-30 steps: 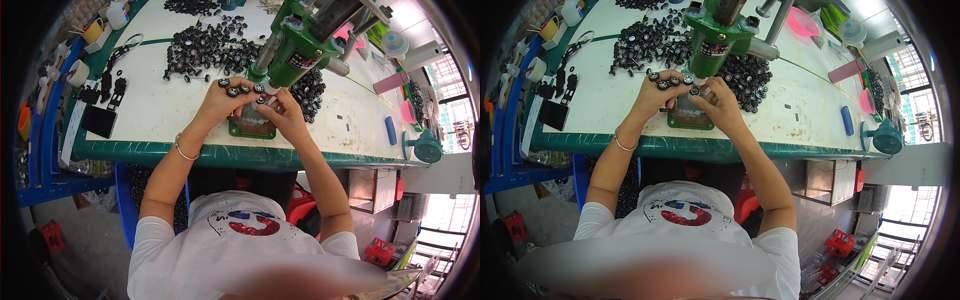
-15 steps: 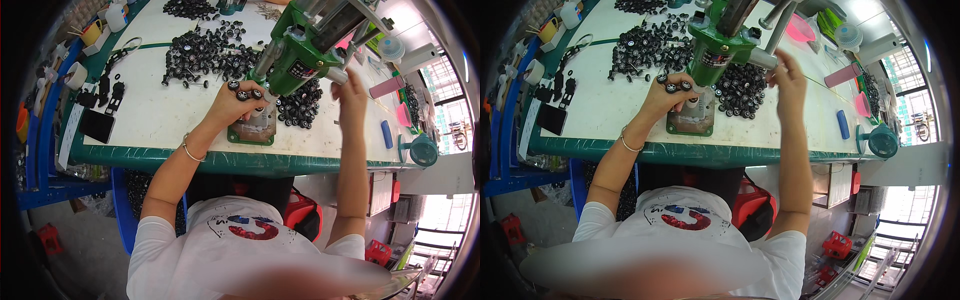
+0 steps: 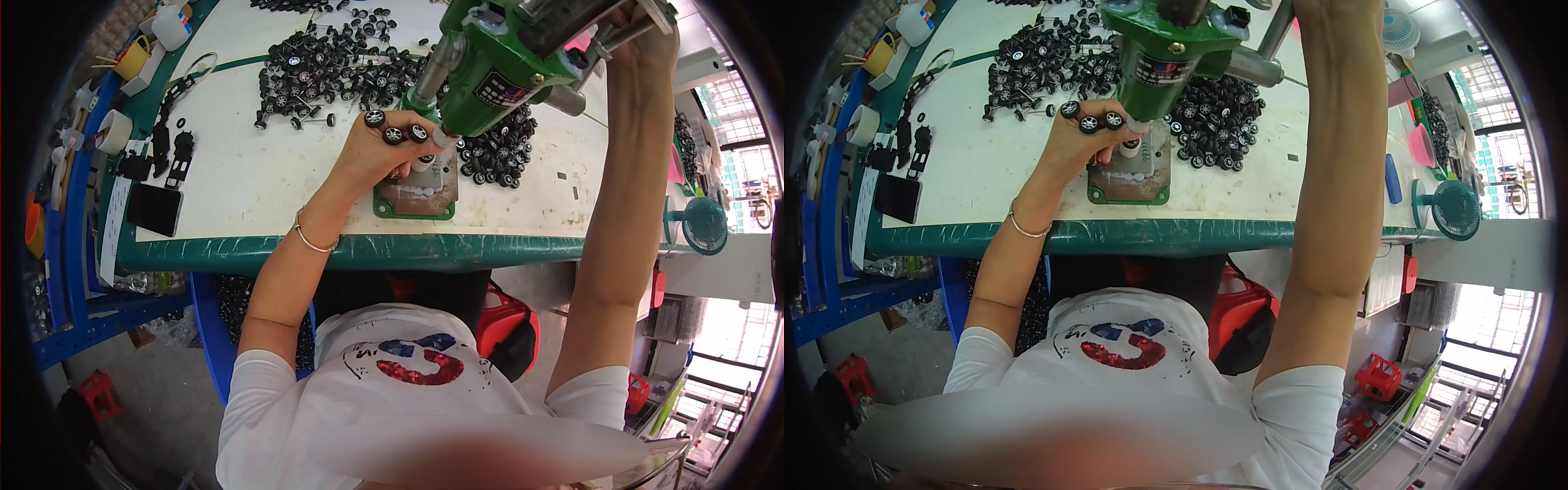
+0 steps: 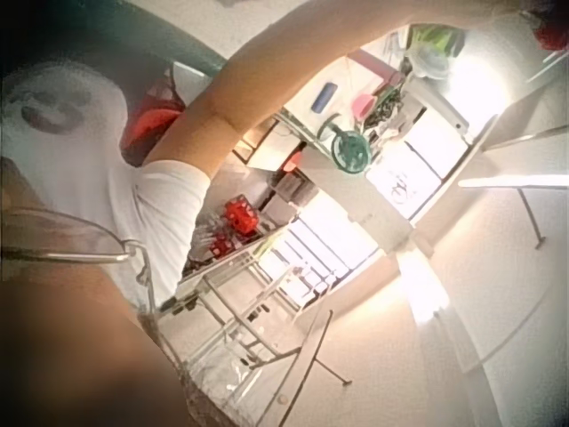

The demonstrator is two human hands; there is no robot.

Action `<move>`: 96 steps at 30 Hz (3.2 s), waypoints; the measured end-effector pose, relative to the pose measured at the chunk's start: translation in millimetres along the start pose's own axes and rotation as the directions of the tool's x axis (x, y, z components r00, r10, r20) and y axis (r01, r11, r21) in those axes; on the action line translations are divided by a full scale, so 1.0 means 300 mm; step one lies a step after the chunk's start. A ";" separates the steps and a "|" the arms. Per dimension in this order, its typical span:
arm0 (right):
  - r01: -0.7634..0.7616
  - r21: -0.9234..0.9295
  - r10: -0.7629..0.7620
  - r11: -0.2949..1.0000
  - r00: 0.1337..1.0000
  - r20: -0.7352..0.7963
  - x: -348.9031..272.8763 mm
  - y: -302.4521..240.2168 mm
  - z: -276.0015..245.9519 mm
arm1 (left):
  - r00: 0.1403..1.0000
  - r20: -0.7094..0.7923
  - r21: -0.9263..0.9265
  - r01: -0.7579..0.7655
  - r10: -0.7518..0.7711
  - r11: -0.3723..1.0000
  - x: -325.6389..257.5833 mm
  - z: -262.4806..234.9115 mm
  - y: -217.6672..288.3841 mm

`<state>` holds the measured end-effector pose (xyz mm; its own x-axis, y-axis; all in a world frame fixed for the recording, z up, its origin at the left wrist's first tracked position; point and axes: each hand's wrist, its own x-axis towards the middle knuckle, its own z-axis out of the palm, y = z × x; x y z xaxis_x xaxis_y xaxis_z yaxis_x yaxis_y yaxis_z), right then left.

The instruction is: The person assembles small black components by hand using a manual press machine on a factory workbench, taking components from storage bins and pressing them into assembled parts.

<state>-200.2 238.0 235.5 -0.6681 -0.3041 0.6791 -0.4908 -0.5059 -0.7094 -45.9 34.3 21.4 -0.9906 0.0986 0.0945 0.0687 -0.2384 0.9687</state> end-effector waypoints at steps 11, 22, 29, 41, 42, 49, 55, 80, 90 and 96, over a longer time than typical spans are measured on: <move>0.228 -0.424 -0.351 0.876 0.906 -0.238 -0.148 -0.098 0.191 | 0.999 -0.032 0.090 -0.024 0.027 0.996 -0.002 -0.001 -0.006; 0.331 -0.460 -0.418 0.824 0.903 -0.099 -0.197 -0.115 0.213 | 0.997 -0.055 0.110 -0.040 0.046 0.993 -0.005 0.001 -0.009; 0.217 -0.131 -0.210 0.967 0.975 0.064 -0.193 -0.184 0.085 | 0.998 -0.057 0.144 -0.024 0.032 0.989 -0.006 0.000 -0.018; 0.382 -0.244 -0.417 0.892 0.902 -0.113 -0.291 -0.156 0.230 | 0.994 -0.027 0.065 0.110 -0.108 0.992 -0.016 0.000 0.002; 0.378 -0.226 -0.416 0.898 0.896 -0.156 -0.294 -0.157 0.239 | 0.995 -0.023 0.063 0.094 -0.093 0.994 -0.020 0.002 0.003; 0.429 -0.206 -0.463 0.880 0.871 -0.165 -0.325 -0.140 0.262 | 0.991 -0.025 0.060 0.134 -0.133 0.989 -0.018 0.006 0.013; 0.277 -0.238 -0.335 0.931 0.908 -0.252 -0.277 -0.156 0.278 | 0.999 -0.005 0.047 0.045 -0.045 0.998 -0.020 0.009 -0.003; -0.411 -0.383 0.293 0.827 0.897 -0.331 -0.503 0.073 -0.037 | 0.873 -0.487 0.551 0.287 0.022 0.784 -0.045 -0.319 -0.020; -0.166 -0.973 0.502 0.159 0.862 -0.065 -0.833 0.209 -0.014 | 0.893 -0.449 0.649 0.313 0.017 0.693 -0.016 -0.292 -0.042; -0.146 -0.976 0.493 0.158 0.869 -0.050 -0.832 0.246 -0.010 | 0.965 -0.245 -0.175 0.054 -0.097 0.983 -0.055 -0.210 -0.027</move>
<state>-71.3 278.9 13.0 -0.8504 -0.4729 0.2308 -0.5260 0.7527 -0.3959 -37.5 -26.1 -2.5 -0.9912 -0.1187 -0.0585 -0.0065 -0.3984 0.9172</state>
